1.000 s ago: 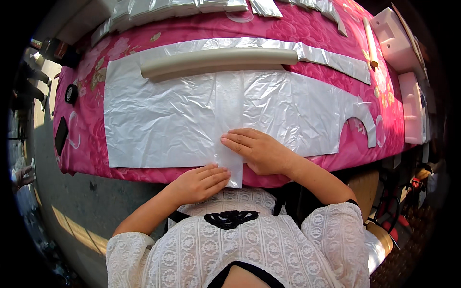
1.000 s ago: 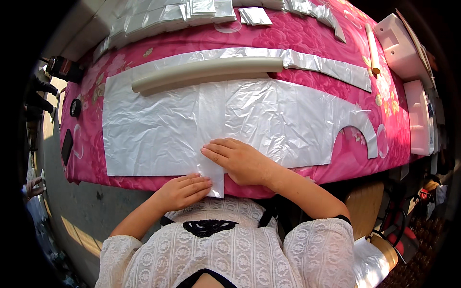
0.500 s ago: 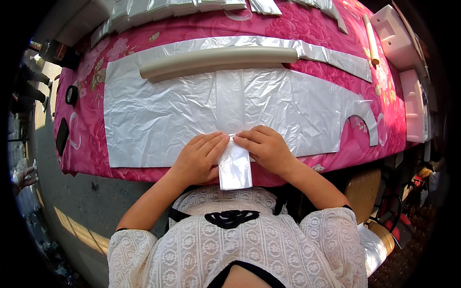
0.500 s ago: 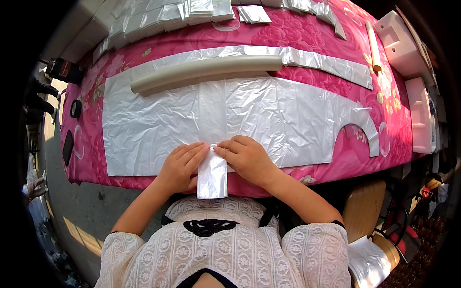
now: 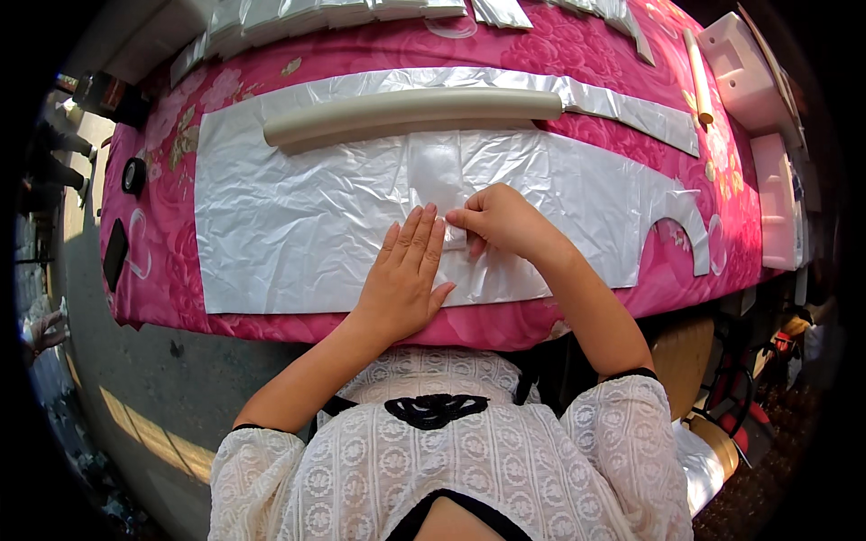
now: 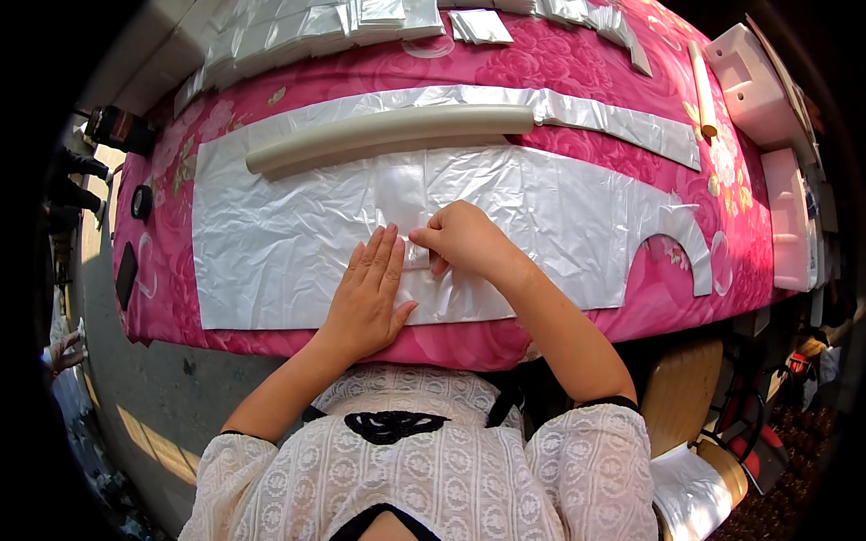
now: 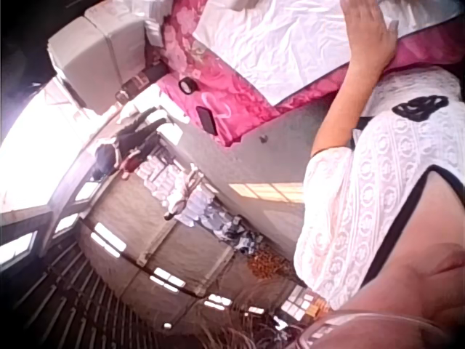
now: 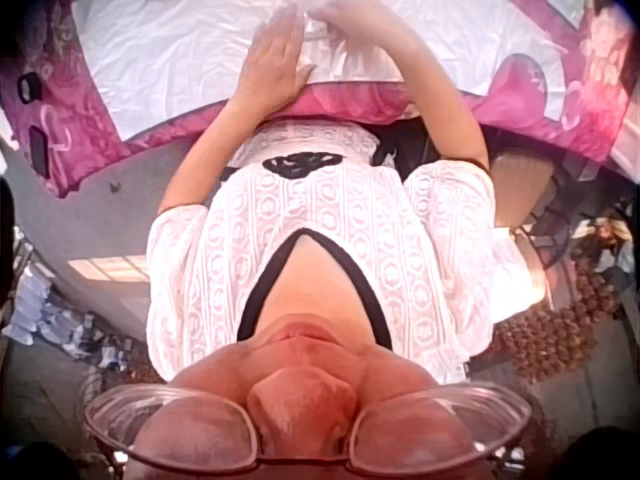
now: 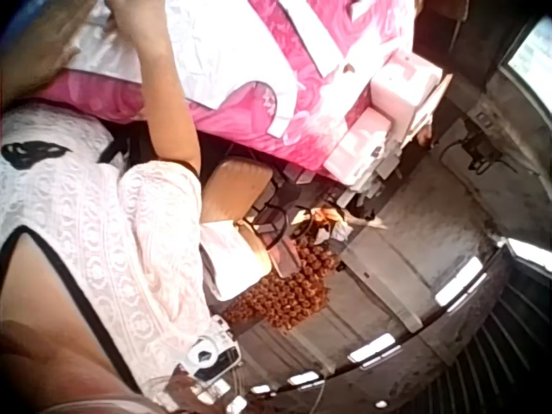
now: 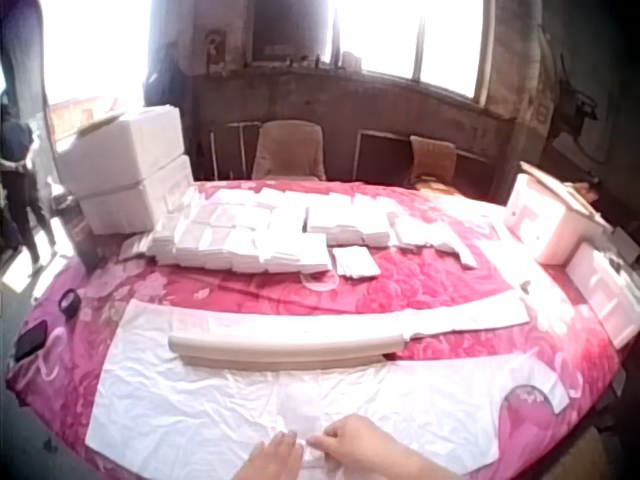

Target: The person unrolls a sheet of clear plastic wrap on a pink floral tablecloth, places a small white rectangular item on it, and folds the wrap around the item to create a sealed packet. The person repeats this process multiple times, stacking the finished packets on the table.

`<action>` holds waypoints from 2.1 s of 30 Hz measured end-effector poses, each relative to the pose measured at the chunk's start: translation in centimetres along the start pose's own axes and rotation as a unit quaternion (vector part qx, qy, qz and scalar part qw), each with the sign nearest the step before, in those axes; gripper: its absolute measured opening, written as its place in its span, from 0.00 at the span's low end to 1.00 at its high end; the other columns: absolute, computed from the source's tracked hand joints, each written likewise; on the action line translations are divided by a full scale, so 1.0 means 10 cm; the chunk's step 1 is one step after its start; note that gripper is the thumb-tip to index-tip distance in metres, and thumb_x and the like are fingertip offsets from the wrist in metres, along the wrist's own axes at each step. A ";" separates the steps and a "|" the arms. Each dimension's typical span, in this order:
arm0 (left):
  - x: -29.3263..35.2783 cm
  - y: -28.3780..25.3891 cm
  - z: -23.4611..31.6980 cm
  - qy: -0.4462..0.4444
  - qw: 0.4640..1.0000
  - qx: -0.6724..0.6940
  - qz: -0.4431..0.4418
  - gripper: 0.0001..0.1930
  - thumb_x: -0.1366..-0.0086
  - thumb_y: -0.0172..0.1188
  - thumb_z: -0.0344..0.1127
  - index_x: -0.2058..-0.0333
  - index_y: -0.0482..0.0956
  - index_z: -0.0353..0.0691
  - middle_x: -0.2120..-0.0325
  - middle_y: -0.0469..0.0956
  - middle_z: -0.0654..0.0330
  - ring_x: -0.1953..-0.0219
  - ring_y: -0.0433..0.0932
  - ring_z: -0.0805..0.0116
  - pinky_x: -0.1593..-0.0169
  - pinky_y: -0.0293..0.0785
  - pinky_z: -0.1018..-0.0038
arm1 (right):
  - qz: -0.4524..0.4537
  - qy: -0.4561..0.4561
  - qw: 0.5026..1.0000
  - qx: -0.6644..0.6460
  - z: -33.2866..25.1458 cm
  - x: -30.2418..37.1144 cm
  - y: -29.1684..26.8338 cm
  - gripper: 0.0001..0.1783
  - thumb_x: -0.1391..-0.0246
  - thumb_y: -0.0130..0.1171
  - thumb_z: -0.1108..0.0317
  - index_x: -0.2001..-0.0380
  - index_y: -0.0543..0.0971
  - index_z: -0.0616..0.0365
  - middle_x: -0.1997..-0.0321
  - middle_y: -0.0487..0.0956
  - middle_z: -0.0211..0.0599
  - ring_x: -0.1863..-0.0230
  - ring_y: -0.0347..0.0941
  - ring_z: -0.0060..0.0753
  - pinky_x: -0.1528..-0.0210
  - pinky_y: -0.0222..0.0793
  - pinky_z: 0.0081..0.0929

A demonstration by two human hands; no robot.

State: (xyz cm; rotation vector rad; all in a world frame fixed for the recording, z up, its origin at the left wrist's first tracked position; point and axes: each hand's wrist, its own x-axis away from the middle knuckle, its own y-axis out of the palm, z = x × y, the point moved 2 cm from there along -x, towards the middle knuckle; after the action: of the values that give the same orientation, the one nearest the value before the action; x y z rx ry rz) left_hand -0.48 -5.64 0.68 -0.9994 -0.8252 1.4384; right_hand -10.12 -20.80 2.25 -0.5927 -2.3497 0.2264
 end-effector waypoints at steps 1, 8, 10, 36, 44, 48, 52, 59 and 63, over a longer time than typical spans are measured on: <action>0.01 0.06 0.02 -0.020 0.999 -0.016 -0.026 0.40 0.44 0.55 0.44 0.40 0.48 0.27 0.37 0.47 0.43 0.34 0.45 0.50 0.35 0.42 0.58 | 0.000 0.002 1.000 0.008 -0.02 0.00 0.00 0.19 0.47 0.56 0.59 0.84 0.76 0.64 0.87 0.75 0.32 0.85 0.71 0.19 0.81 0.64 0.19; 0.00 0.13 0.02 -0.051 0.998 -0.027 -0.032 0.41 0.43 0.53 0.49 0.39 0.48 0.28 0.36 0.44 0.45 0.33 0.41 0.52 0.34 0.37 0.59 | 0.140 -0.094 0.983 0.072 0.04 0.15 0.13 0.13 0.54 0.63 0.64 0.72 0.76 0.65 0.76 0.78 0.37 0.79 0.74 0.23 0.76 0.67 0.21; -0.01 0.10 0.01 -0.051 0.998 -0.029 -0.023 0.40 0.44 0.54 0.48 0.40 0.50 0.28 0.37 0.47 0.45 0.34 0.44 0.53 0.35 0.40 0.60 | 0.238 -0.170 0.943 0.161 0.07 0.26 0.23 0.19 0.59 0.65 0.65 0.64 0.75 0.63 0.65 0.77 0.40 0.68 0.74 0.29 0.68 0.69 0.25; 0.21 -0.24 -0.10 0.098 0.990 0.095 0.042 0.24 0.58 0.63 0.33 0.57 0.74 0.36 0.57 0.77 0.56 0.57 0.77 0.60 0.55 0.71 0.68 | 0.114 -0.483 0.840 0.220 0.28 0.43 0.26 0.19 0.69 0.59 0.81 0.67 0.79 0.53 0.66 0.78 0.29 0.64 0.73 0.34 0.62 0.70 0.27; 0.09 -0.18 -0.13 -0.162 0.960 0.220 0.052 0.27 0.45 0.59 0.34 0.47 0.66 0.30 0.74 0.80 0.55 0.75 0.78 0.60 0.68 0.71 0.70 | 0.078 -0.147 0.980 0.109 0.09 0.24 0.13 0.09 0.50 0.57 0.65 0.74 0.80 0.60 0.81 0.76 0.37 0.80 0.71 0.34 0.74 0.65 0.24; -0.01 -0.16 -0.24 -0.218 0.938 0.263 0.062 0.31 0.43 0.58 0.35 0.44 0.58 0.25 0.79 0.79 0.54 0.80 0.77 0.60 0.72 0.71 0.71 | 0.102 -0.136 0.967 0.189 -0.04 0.10 0.12 0.18 0.48 0.55 0.57 0.80 0.79 0.62 0.86 0.74 0.39 0.84 0.70 0.33 0.76 0.65 0.29; -0.07 -0.16 -0.29 -0.242 0.930 0.272 0.044 0.35 0.42 0.58 0.36 0.43 0.53 0.23 0.79 0.79 0.54 0.79 0.77 0.61 0.72 0.71 0.70 | 0.067 -0.118 0.965 0.224 -0.13 0.03 0.06 0.19 0.48 0.55 0.56 0.80 0.79 0.62 0.87 0.74 0.37 0.85 0.70 0.28 0.76 0.65 0.27; -0.06 -0.16 -0.29 -0.268 0.922 0.277 0.045 0.38 0.43 0.59 0.36 0.42 0.49 0.21 0.80 0.79 0.55 0.79 0.78 0.61 0.72 0.72 0.71 | 0.001 -0.046 0.990 0.133 -0.13 -0.05 0.01 0.20 0.48 0.56 0.56 0.82 0.79 0.64 0.87 0.74 0.34 0.85 0.71 0.23 0.77 0.65 0.23; -0.09 -0.25 -0.26 -0.298 0.902 0.311 0.026 0.37 0.44 0.59 0.35 0.42 0.50 0.23 0.74 0.79 0.52 0.74 0.79 0.60 0.68 0.73 0.70 | -0.035 -0.001 0.995 0.089 -0.16 -0.12 -0.02 0.21 0.48 0.56 0.58 0.84 0.77 0.66 0.87 0.74 0.34 0.85 0.71 0.22 0.78 0.66 0.22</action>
State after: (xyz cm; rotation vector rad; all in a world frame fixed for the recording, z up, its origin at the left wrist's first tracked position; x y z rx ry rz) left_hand 2.93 -6.37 2.05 -0.0805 -0.6811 1.9217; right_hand -8.36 -21.54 2.78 -0.4232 -2.3162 0.4003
